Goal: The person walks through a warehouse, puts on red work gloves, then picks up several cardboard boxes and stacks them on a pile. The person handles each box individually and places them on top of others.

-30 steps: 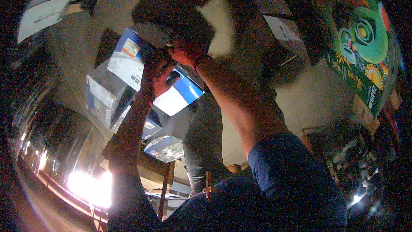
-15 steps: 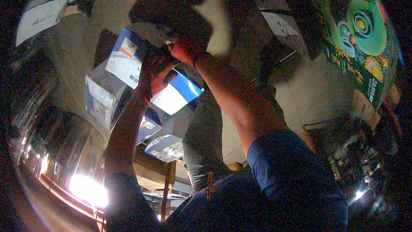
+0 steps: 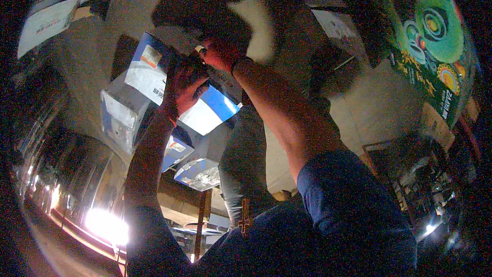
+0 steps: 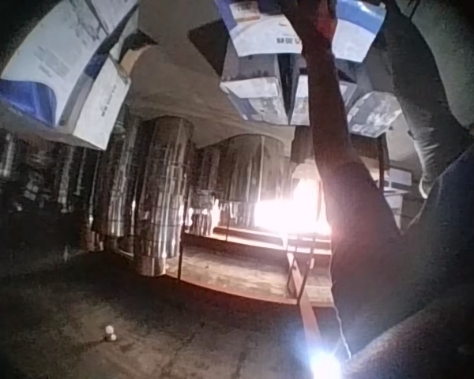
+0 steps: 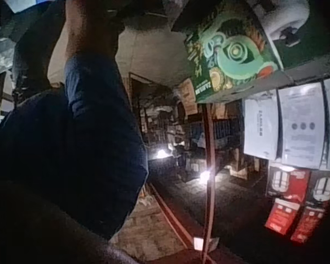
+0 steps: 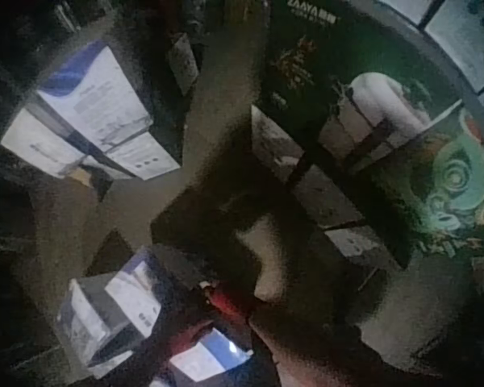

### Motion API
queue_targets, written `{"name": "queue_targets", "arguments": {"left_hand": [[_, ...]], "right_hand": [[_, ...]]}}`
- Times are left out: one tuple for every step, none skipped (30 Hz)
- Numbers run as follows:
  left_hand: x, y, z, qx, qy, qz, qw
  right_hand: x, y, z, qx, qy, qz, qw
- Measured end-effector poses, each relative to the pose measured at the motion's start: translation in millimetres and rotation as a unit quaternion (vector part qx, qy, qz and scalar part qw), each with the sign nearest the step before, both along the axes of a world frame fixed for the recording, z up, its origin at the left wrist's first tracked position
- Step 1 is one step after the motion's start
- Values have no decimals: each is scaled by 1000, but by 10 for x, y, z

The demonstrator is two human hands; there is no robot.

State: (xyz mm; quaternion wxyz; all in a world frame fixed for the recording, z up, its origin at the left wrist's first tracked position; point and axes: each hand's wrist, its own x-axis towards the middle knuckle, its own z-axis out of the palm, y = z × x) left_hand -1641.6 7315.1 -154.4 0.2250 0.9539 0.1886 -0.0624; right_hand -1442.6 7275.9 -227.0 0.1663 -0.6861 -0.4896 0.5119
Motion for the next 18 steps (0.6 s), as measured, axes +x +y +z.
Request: {"name": "queue_targets", "arguments": {"left_hand": [[-2,-9,0,-1,-8,3,1000],[-6,-5,-2,-3,-5,5,1000],[-7,-14,-10,-4,-3,7,1000],[-7,-15,-22,-6,-1,9,1000],[-8,-13,-37,-8,-5,7,1000],[-5,-23,-55,-9,-10,5,1000],[-6,-18,-74,-10,-15,3,1000],[-5,-29,-92,-19,-24,15,999],[-8,-27,-112,-28,-33,28,999],[-13,-39,-125,-37,-42,41,998],[-19,-40,-138,-36,-37,34,998],[-29,-40,-141,-35,-32,27,999],[-33,-51,-146,-37,-22,31,999],[-38,-50,-145,-14,-38,21,999],[-39,-60,-142,2,-50,23,998],[-33,-58,-140,21,-81,21,996],[-28,-63,-132,-6,-40,34,999],[-15,-59,-127,-29,-18,46,998]], "right_hand": [[5,-5,0,-8,13,-5,1000],[6,3,-3,-20,22,-6,1000],[7,1,-11,-17,18,-9,1000],[6,-4,-21,-19,12,-9,1000],[-1,-2,-34,-21,7,-7,1000],[-7,-14,-48,-6,3,-9,1000],[-16,-16,-61,10,2,-9,1000],[-26,-34,-73,22,-6,-10,1000],[-37,-38,-84,34,-4,-11,999],[-44,-50,-89,43,-9,-13,999],[-51,-55,-92,36,-18,-18,999],[-54,-58,-88,66,-16,-22,997],[-54,-69,-84,81,-19,-29,996],[-50,-62,-75,75,-23,-25,997],[-46,-67,-69,82,-13,-33,996],[-39,-59,-61,67,-4,-30,997],[-33,-57,-57,51,5,-28,998],[-28,-52,-54,35,17,-21,999]]}}
